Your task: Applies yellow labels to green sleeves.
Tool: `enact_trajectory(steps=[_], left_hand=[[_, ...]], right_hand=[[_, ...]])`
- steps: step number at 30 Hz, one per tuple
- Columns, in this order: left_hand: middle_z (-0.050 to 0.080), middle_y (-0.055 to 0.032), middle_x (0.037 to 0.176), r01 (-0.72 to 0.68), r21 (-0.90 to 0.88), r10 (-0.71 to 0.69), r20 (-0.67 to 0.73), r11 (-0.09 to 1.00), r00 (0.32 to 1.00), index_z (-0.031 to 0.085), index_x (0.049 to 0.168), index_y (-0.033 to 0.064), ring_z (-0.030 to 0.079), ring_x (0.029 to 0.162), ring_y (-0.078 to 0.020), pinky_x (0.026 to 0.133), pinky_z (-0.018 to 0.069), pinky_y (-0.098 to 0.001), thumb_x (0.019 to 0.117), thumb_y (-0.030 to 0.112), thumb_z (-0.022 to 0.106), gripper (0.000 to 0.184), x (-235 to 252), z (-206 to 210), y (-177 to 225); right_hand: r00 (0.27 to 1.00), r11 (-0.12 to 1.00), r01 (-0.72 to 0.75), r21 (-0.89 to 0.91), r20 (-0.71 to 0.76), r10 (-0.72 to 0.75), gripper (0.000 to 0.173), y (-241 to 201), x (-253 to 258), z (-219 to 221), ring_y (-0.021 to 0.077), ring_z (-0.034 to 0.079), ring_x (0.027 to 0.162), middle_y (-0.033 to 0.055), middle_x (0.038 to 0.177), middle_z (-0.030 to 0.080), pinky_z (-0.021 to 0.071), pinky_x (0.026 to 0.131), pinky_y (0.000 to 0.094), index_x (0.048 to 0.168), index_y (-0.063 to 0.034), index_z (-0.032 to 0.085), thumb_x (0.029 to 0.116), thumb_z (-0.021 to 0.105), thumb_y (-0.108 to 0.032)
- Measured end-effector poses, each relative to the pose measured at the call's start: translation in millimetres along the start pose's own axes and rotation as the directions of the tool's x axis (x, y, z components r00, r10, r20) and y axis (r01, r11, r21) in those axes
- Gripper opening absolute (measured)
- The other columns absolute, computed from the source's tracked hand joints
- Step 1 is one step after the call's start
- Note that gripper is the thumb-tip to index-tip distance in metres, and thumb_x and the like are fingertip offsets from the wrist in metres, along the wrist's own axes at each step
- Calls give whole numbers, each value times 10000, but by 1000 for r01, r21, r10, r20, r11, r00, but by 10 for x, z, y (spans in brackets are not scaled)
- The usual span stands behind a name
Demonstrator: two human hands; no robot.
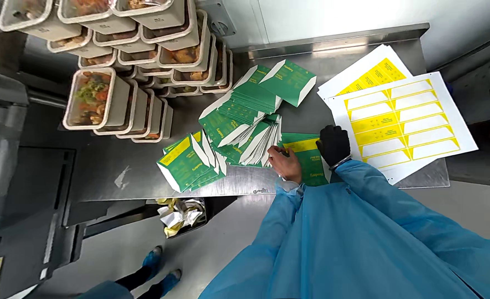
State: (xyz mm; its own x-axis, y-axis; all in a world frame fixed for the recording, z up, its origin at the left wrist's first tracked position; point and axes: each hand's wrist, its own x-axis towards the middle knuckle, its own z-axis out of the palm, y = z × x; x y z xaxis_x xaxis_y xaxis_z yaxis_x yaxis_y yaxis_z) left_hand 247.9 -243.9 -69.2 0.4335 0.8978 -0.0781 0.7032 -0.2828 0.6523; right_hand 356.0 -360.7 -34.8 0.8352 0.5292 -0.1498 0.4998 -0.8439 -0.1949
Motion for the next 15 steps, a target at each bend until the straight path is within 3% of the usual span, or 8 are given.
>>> enact_trajectory(steps=[1, 2, 5, 7, 9, 12, 14, 15], left_hand=[[711, -103, 1018, -7, -4, 7, -15, 1000, 1000, 492, 1287, 51, 666, 996, -352, 839, 544, -551, 904, 244, 752, 502, -3, 19, -10], [716, -109, 1023, -11, -5, 11, -31, 1000, 999, 490, 1299, 44, 674, 986, -352, 837, 549, -552, 904, 245, 755, 516, -11, 30, -21], [628, -219, 1206, 28, 3, -28, -96, 1000, 995, 495, 1342, 13, 651, 1045, -390, 843, 560, -538, 847, 280, 832, 655, -29, -2, 6], [509, -281, 1334, 58, 34, -55, -101, 998, 993, 508, 1338, 27, 619, 1097, -424, 832, 577, -523, 789, 325, 885, 730, -2, -73, 15], [536, -288, 1329, -141, 73, 142, -4, 987, 990, 567, 1312, 9, 586, 1182, -427, 929, 551, -519, 880, 283, 790, 558, -59, -135, -67], [506, -177, 1507, -617, 103, 567, 301, 780, 767, 533, 1437, 32, 435, 1435, -354, 1168, 382, -530, 1064, 198, 494, 410, -188, -83, -221], [328, -88, 1664, -757, 151, 652, 420, 636, 632, 364, 1579, 51, 258, 1553, -273, 1245, 264, -511, 1085, 206, 371, 518, -195, 26, -386], [240, -60, 1701, -779, 196, 646, 458, 596, 610, 285, 1618, 68, 191, 1575, -246, 1260, 222, -510, 1105, 322, 329, 574, -184, 43, -475]], right_hand=[[995, 995, 102, -9, -4, -102, 221, -36, -22, 25, 412, 625, 1126, 185, 1207, 663, 526, 914, 581, 1131, -47, 706, 934, 689, -147], [975, 974, 224, -14, -6, -224, 309, -67, -64, 68, 399, 604, 1193, 163, 1300, 639, 512, 971, 569, 1238, -69, 679, 934, 644, -31], [872, 873, 488, 8, 41, -488, 650, -90, -202, 300, 357, 449, 1441, 82, 1571, 488, 419, 1126, 554, 1537, -131, 475, 920, 613, 18], [853, 861, 508, 11, 131, -505, 702, -82, -248, 438, 340, 320, 1526, 51, 1640, 396, 329, 1190, 576, 1588, -146, 399, 928, 573, 19], [848, 859, 513, -7, 162, -505, 709, -66, -268, 467, 335, 266, 1550, 32, 1658, 367, 285, 1209, 600, 1593, -156, 392, 929, 566, 21], [862, 874, 485, 13, 161, -481, 536, -62, -268, 467, 295, 256, 1560, 8, 1629, 417, 227, 1250, 573, 1494, -136, 528, 972, 533, -15], [862, 873, 487, 1, 163, -481, 512, -18, -263, 491, 310, 253, 1559, 15, 1618, 435, 202, 1245, 602, 1468, -127, 563, 964, 557, -36], [862, 874, 485, -8, 175, -476, 580, 25, -265, 494, 322, 226, 1565, 3, 1639, 403, 183, 1236, 634, 1521, -154, 512, 956, 573, -37]])
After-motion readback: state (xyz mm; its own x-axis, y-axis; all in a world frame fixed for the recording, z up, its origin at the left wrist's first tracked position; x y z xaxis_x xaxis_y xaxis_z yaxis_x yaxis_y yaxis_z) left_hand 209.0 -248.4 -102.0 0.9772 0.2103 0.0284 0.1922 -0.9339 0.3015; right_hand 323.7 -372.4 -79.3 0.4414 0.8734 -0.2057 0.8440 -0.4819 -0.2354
